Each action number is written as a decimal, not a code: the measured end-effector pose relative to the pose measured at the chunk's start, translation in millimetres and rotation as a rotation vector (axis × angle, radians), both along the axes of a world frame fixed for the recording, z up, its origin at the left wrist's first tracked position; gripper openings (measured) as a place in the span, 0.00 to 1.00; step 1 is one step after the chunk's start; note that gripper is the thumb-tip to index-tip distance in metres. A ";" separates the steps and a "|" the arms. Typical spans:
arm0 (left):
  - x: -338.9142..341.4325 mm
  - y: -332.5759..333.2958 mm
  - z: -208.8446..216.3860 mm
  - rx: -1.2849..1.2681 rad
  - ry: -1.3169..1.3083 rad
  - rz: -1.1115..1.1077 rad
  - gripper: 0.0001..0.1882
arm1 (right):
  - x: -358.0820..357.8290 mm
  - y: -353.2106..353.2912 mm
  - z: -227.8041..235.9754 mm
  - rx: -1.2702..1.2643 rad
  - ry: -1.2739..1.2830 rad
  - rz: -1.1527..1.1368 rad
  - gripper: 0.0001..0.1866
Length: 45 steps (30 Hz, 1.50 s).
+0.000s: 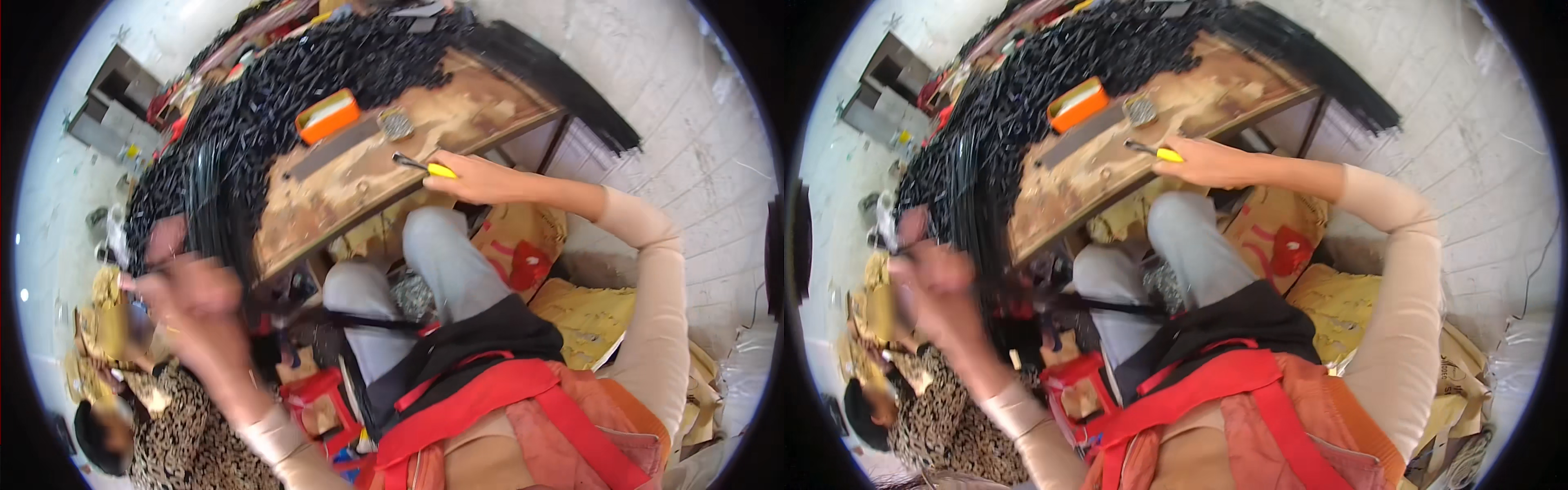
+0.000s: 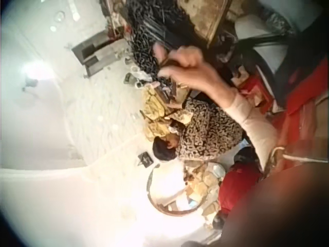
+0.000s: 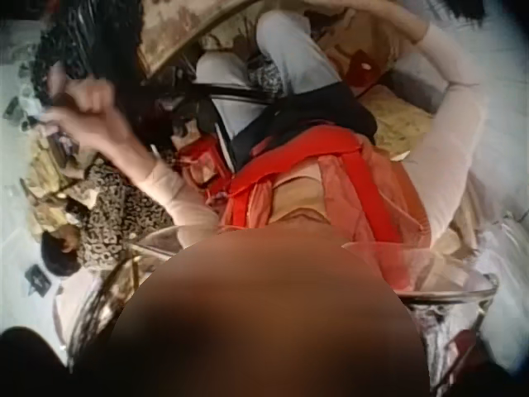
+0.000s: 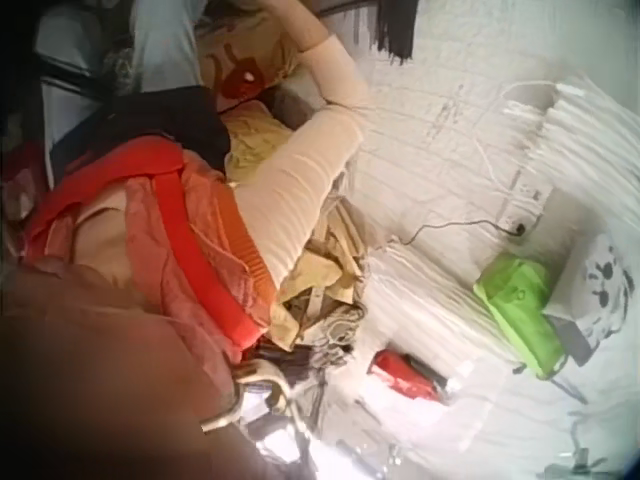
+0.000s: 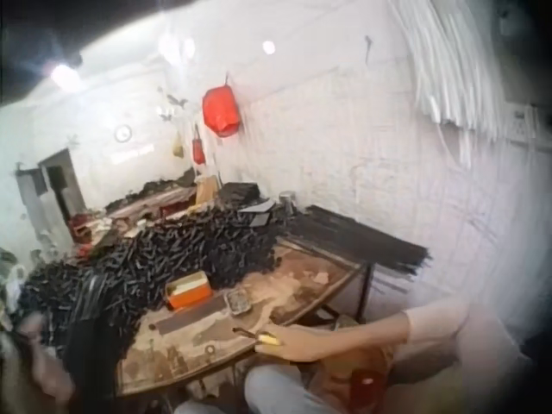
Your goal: Assembling industrial brushes by grouping bundles of black bristles, inserting them into a metal base, and using pliers for finishing.
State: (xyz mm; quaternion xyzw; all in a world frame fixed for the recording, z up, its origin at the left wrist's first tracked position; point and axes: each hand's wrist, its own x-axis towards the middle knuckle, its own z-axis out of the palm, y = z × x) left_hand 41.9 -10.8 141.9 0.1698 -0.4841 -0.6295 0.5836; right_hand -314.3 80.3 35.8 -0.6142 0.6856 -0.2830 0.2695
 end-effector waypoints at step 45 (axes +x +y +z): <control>147.6 6.1 -367.7 0.195 -1.480 -0.177 0.22 | -325.8 -112.9 20.0 -0.310 0.693 -0.770 0.13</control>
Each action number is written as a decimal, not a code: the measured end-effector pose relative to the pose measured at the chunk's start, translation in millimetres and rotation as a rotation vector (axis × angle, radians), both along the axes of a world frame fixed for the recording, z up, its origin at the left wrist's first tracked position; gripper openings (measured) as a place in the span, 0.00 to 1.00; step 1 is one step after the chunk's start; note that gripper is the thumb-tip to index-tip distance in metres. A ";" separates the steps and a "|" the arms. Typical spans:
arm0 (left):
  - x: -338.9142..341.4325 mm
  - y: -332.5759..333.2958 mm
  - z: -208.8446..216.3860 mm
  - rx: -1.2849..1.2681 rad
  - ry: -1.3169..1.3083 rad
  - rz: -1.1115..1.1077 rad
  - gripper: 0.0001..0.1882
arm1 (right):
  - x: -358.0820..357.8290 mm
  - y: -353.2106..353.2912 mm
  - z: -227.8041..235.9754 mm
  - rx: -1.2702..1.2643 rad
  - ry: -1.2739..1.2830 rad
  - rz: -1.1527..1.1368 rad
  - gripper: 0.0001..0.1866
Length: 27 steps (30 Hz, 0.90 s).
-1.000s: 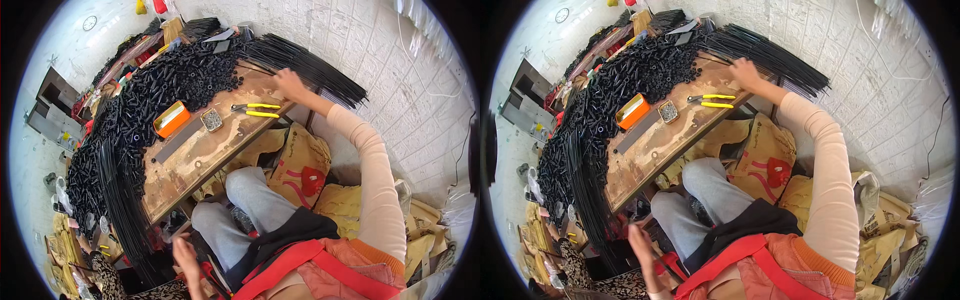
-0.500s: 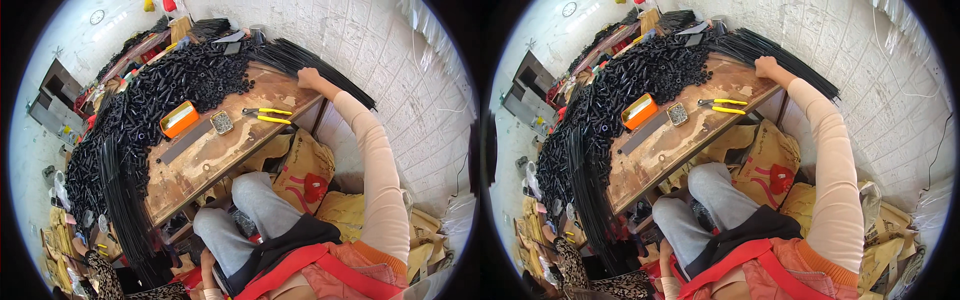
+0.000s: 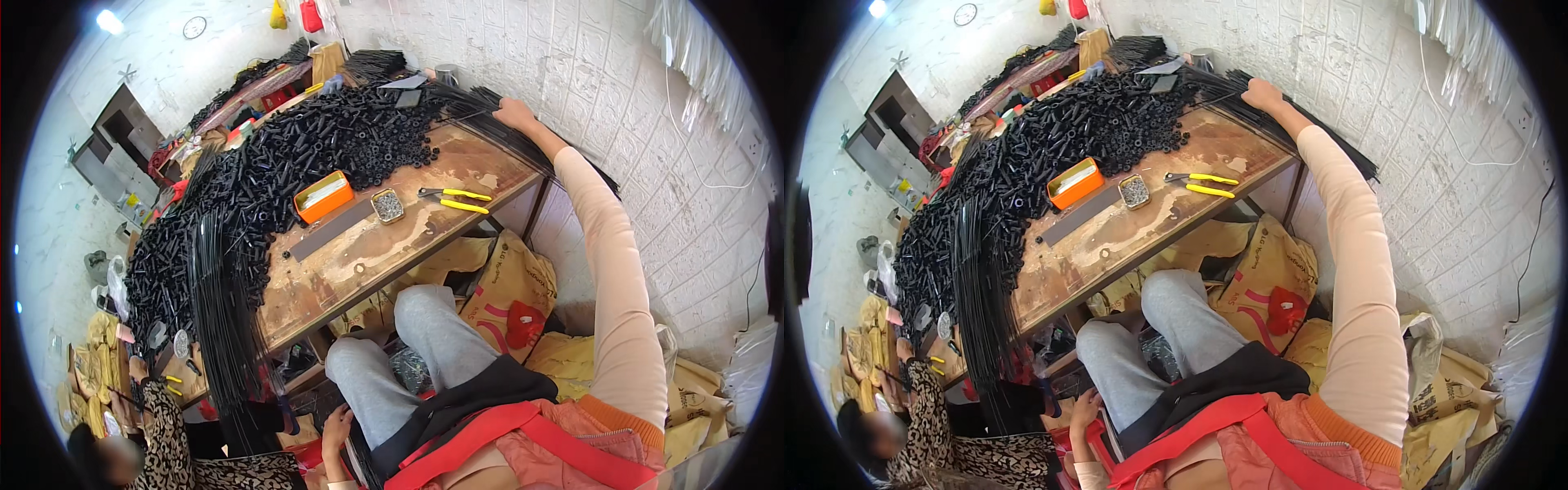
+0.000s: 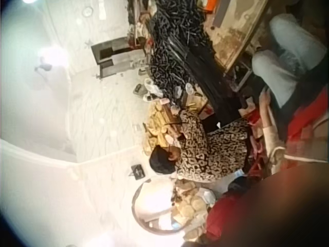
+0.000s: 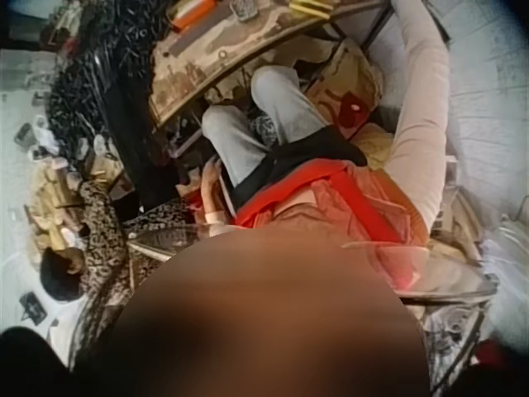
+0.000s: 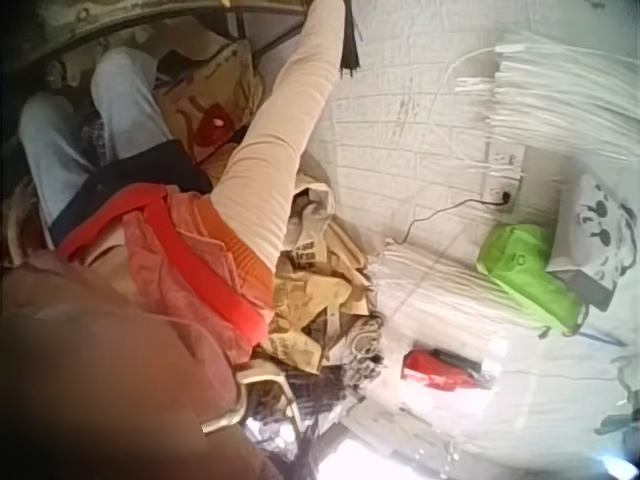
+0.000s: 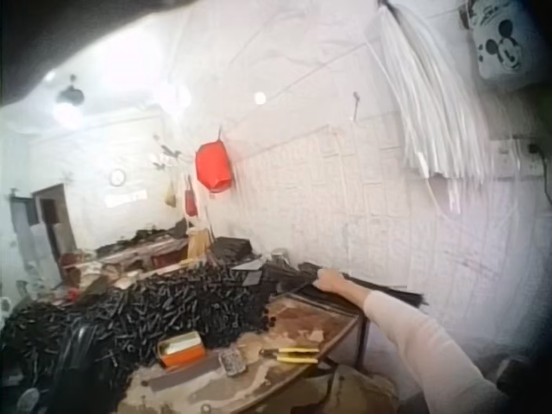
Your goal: Assembling industrial brushes by grouping bundles of black bristles, inserting them into a metal base, and using pliers for finishing.
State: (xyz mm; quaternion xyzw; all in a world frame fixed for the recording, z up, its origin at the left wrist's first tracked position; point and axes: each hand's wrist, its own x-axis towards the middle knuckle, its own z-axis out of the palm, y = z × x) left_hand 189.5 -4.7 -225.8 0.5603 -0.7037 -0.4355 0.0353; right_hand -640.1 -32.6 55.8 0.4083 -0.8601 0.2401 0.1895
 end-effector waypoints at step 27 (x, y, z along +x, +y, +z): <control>-2.8 11.1 31.9 0.007 -0.087 0.000 0.24 | -13.5 -77.9 47.8 0.049 0.044 0.064 0.17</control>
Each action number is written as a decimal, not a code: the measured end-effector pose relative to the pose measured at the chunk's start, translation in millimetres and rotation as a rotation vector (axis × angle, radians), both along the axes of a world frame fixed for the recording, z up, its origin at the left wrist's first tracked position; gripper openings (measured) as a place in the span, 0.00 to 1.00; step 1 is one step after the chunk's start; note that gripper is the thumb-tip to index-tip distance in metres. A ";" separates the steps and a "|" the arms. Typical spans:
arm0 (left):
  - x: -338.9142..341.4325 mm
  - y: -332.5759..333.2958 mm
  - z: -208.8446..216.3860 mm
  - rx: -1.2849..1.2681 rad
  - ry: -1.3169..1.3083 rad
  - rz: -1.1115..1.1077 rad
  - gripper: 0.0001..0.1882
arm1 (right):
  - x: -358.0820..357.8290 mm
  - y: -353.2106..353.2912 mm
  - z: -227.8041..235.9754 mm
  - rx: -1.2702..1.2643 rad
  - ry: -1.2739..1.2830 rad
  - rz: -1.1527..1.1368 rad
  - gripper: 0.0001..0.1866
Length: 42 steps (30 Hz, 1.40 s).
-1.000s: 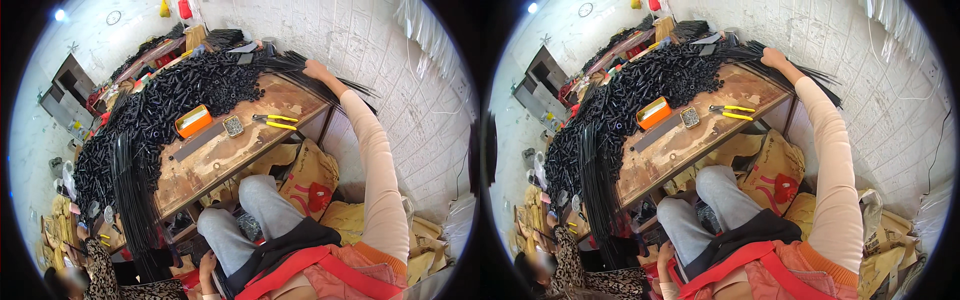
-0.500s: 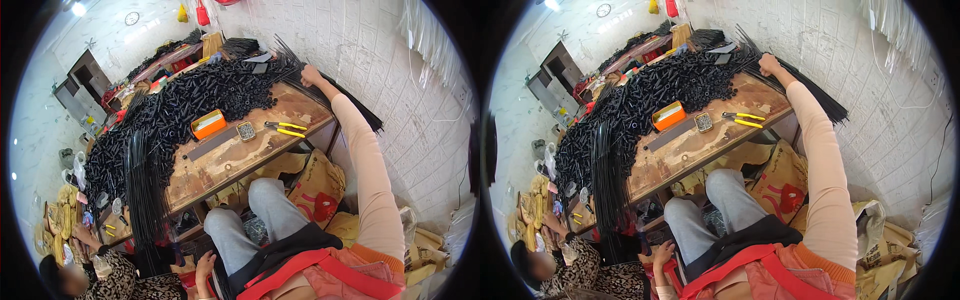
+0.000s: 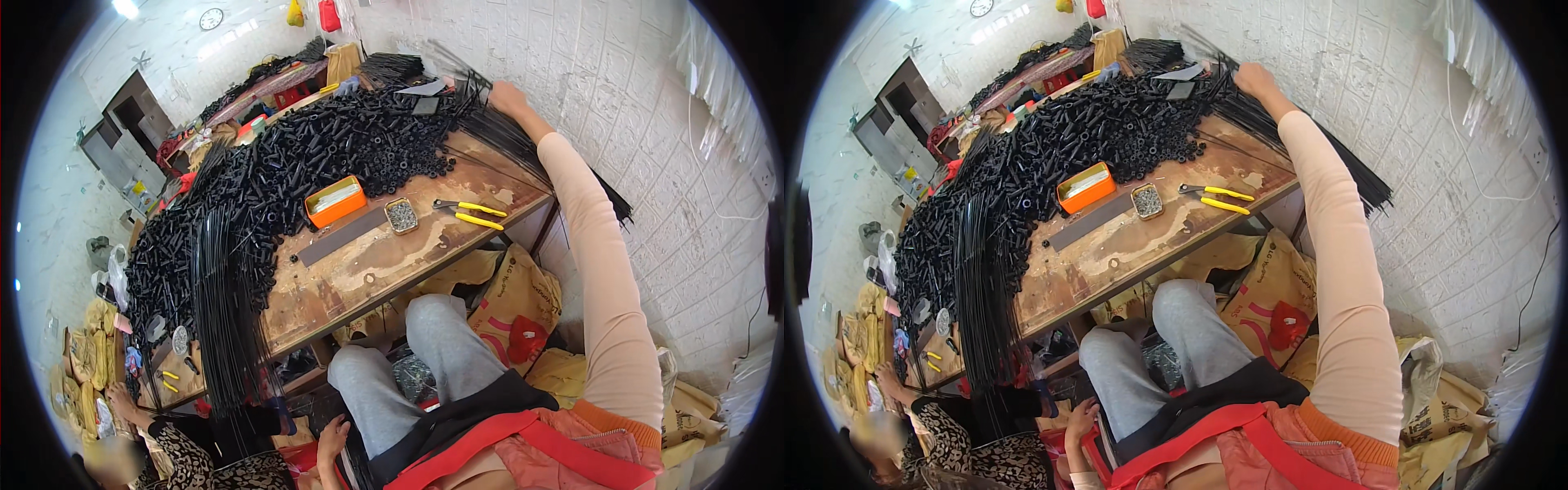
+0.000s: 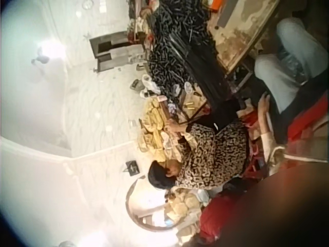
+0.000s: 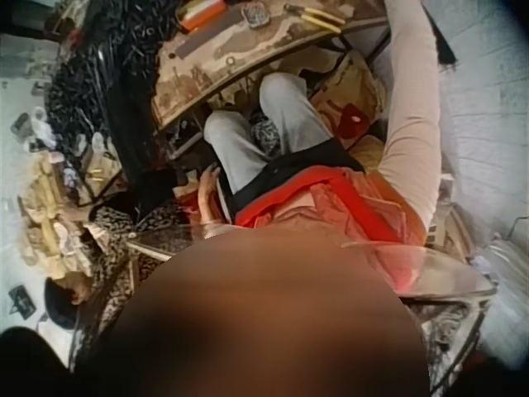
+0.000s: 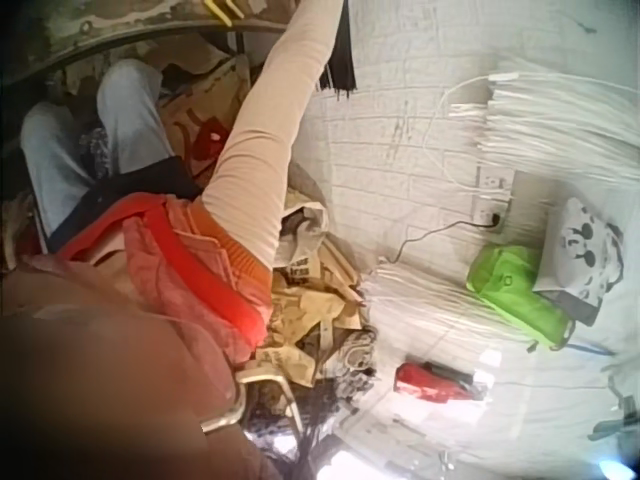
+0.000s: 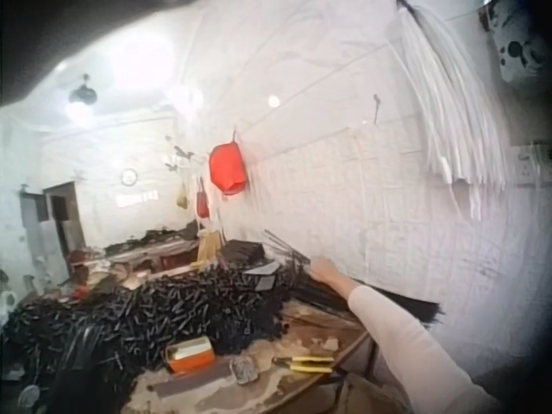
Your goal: Assembling industrial brushes by grouping bundles of black bristles, inserting them into a metal base, and using pliers for finishing.
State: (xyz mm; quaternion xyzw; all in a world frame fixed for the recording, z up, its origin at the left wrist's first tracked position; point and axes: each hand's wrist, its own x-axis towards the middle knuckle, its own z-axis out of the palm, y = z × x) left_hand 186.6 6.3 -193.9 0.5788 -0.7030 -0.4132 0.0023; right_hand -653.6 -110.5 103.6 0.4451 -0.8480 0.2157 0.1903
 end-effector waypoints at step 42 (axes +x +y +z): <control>-142.9 74.2 318.3 0.358 1.489 -0.092 0.29 | 499.5 166.9 66.1 0.246 -1.428 1.477 0.25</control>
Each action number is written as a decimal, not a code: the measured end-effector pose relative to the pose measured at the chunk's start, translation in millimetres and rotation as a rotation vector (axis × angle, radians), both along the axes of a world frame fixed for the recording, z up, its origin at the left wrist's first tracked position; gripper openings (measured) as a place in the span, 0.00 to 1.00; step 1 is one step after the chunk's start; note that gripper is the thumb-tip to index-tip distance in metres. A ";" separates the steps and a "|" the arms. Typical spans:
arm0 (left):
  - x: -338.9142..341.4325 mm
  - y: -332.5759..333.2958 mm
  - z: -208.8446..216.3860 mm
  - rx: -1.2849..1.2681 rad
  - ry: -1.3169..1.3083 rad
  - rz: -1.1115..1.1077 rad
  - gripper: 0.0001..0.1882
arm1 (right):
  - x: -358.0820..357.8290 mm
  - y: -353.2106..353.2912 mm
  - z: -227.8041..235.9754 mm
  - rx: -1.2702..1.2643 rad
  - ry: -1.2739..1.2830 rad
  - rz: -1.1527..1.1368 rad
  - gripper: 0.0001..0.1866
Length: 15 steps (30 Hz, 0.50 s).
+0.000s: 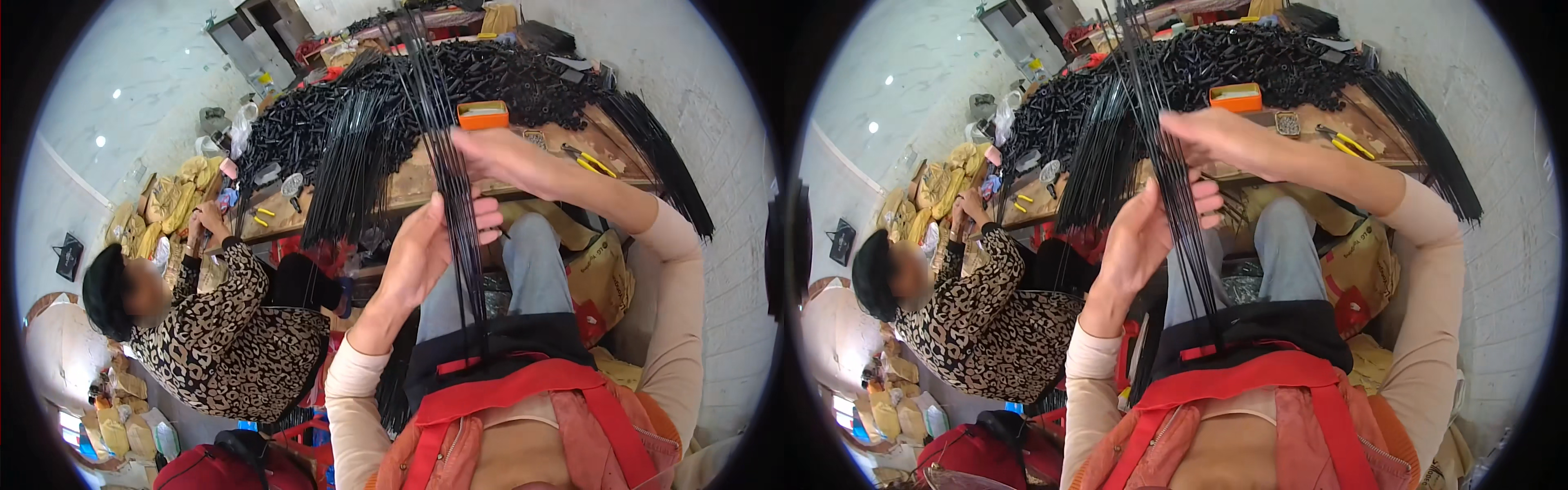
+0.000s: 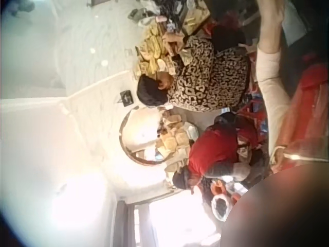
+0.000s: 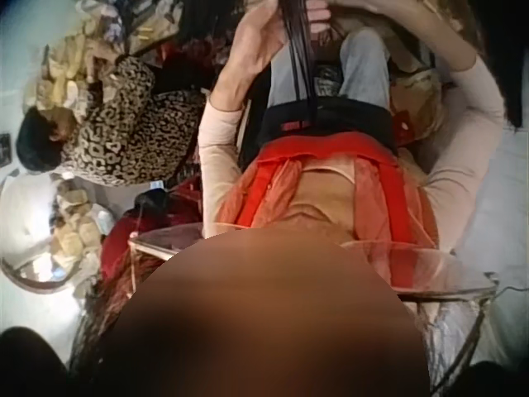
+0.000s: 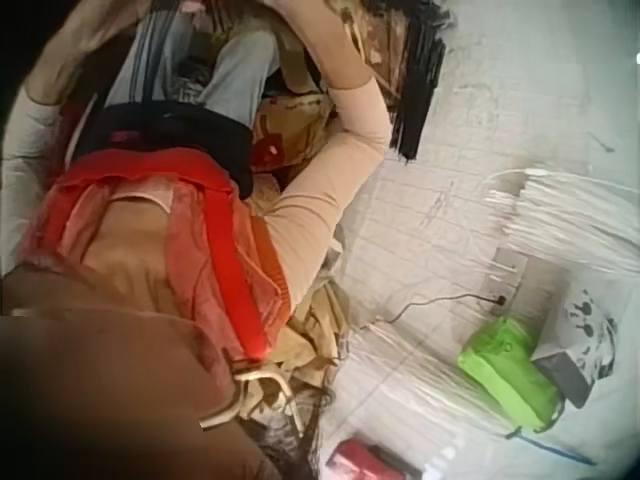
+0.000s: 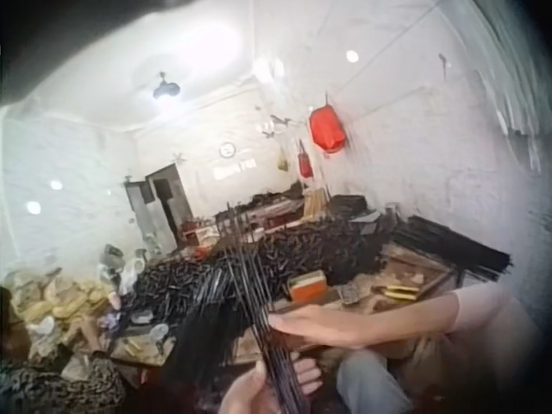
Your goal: Assembling industrial brushes by grouping bundles of black bristles, inserting them into a metal base, and using pliers for finishing.
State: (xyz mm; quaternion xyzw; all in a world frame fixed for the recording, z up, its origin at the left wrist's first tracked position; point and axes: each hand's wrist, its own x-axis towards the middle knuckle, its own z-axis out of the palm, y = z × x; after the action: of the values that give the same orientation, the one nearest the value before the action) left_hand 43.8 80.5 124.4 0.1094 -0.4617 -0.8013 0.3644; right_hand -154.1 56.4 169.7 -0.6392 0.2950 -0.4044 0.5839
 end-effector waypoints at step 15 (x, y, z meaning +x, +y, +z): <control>-26.6 -7.1 -15.3 0.094 -0.083 0.026 0.23 | -213.8 -20.8 8.0 0.306 0.023 -0.205 0.21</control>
State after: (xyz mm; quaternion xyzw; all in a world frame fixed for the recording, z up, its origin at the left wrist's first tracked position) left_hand 17.2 73.4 109.1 0.1657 -0.4367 -0.8121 0.3497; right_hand -367.9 35.6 177.7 -0.5141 0.4231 -0.4050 0.6266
